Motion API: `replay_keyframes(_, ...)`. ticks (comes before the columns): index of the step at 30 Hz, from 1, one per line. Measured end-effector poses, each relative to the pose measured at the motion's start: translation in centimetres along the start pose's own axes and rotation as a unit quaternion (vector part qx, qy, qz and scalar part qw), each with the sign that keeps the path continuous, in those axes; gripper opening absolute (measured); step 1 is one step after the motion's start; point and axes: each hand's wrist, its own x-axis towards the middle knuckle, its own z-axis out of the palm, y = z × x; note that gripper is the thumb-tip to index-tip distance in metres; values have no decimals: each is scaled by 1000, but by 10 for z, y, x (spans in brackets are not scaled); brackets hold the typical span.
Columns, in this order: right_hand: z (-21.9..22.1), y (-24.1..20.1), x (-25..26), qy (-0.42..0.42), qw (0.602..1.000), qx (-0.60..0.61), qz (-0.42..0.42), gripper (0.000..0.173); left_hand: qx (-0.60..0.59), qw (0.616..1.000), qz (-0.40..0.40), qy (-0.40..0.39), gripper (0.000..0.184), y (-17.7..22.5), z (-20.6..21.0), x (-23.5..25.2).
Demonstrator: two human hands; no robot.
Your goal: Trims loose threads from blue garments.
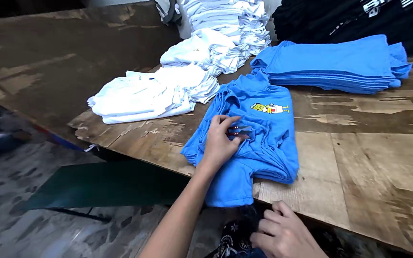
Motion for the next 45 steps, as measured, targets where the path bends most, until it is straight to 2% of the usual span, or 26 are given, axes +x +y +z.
replay_keyframes(1,-7,-4,-4,-9,1000,-14,23,25,-6,1000,8,17,54,5,-4,-10)
replay_keyframes(2,-9,-7,-4,22,998,-27,47,34,-9,999,20,38,55,10,-8,-19)
replay_keyframes(3,-8,-9,0,80,994,-35,72,35,-10,997,36,60,52,15,-11,-28)
replay_keyframes(5,5,-8,14,184,974,-68,112,29,-20,994,56,97,43,23,-13,-50)
replay_keyframes(8,27,-1,26,214,962,-106,132,22,-37,994,62,81,49,27,-15,-98)
replay_keyframes(9,32,0,24,225,961,-94,132,19,-40,995,66,64,48,24,-16,-113)
replay_keyframes(12,35,-2,15,289,948,-6,137,10,-57,995,73,28,18,9,-25,-148)
replay_keyframes(15,31,-7,10,333,924,69,176,6,-62,996,61,23,16,5,-35,-167)
replay_keyframes(18,32,-9,12,360,908,86,198,5,-64,996,59,22,19,13,-34,-172)
replay_keyframes(22,33,-8,13,365,905,84,203,5,-55,996,58,28,17,19,-26,-170)
replay_keyframes(28,30,-9,16,372,897,72,228,6,-27,998,33,37,23,24,-39,-167)
replay_keyframes(35,31,-10,21,377,898,91,210,6,79,990,119,20,22,49,-27,-156)
replay_keyframes(39,21,-8,3,341,919,58,190,6,37,997,69,26,18,37,-36,-159)
replay_keyframes(43,15,-9,-11,233,952,-27,195,19,5,999,42,15,31,24,-29,-171)
replay_keyframes(45,23,-16,1,235,946,-62,217,35,1,999,48,20,21,20,-23,-173)
